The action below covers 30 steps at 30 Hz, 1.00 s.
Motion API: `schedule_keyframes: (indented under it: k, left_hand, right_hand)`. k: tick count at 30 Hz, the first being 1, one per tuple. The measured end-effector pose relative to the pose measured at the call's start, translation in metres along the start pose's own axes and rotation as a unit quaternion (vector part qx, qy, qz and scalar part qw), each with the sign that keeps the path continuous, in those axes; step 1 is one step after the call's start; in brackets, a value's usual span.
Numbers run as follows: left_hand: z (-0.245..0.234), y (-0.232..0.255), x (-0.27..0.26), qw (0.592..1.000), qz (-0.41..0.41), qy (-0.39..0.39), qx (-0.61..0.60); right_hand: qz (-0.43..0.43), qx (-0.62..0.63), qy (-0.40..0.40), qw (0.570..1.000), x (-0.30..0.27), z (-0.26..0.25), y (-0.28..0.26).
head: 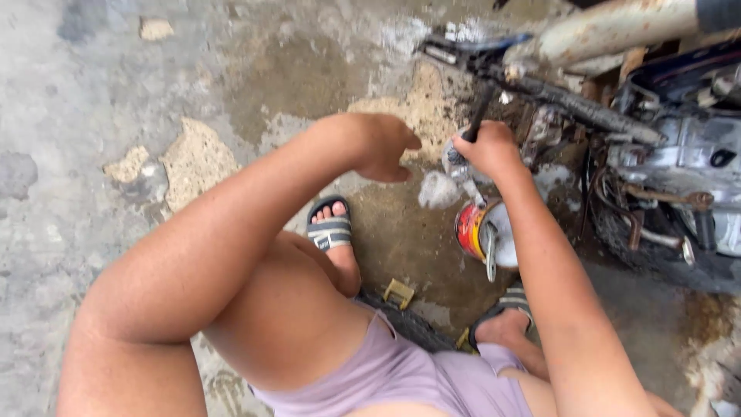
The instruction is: The person sits on the ground and scrubs the lower frame and engine area of a motorcycle using a brush and soapy water from a bucket. They repeatedly dip the brush into the bucket and scrub various parts of the bike's undercarriage.
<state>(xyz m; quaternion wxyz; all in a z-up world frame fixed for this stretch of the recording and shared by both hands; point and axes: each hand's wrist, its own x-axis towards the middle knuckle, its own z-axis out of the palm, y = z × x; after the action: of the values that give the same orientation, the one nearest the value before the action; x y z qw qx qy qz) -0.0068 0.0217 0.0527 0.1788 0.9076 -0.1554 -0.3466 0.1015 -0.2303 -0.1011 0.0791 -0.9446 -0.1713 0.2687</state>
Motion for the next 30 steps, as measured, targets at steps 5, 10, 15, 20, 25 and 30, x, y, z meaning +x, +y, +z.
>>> schedule_keyframes:
  k: [5, 10, 15, 20, 25, 30]
  left_hand:
    - [-0.002, -0.008, 0.01, 1.0, -0.018, -0.001, 0.017]
    - [0.016, -0.006, 0.011, 1.0, -0.024, 0.001, 0.011]
    - [0.018, -0.014, 0.016, 0.999, -0.017, -0.008, 0.028]
    - [0.025, -0.014, 0.022, 1.0, -0.002, -0.005, 0.026]
    - [0.027, -0.008, 0.011, 1.0, -0.002, -0.011, 0.026]
    - [0.029, -0.017, 0.029, 0.999, -0.005, -0.02, 0.03]
  right_hand:
    - [0.015, 0.003, -0.066, 0.998, -0.042, -0.046, -0.061]
    - [0.06, 0.043, -0.015, 0.997, -0.053, -0.022, -0.058]
    - [0.035, -0.009, -0.008, 0.999, -0.053, -0.031, -0.054]
    - [0.027, 0.019, -0.057, 0.998, -0.051, -0.021, -0.048]
    - [0.043, 0.04, 0.039, 0.998, -0.025, -0.002, -0.007]
    - [0.082, -0.021, -0.048, 0.995, -0.046, -0.036, -0.044]
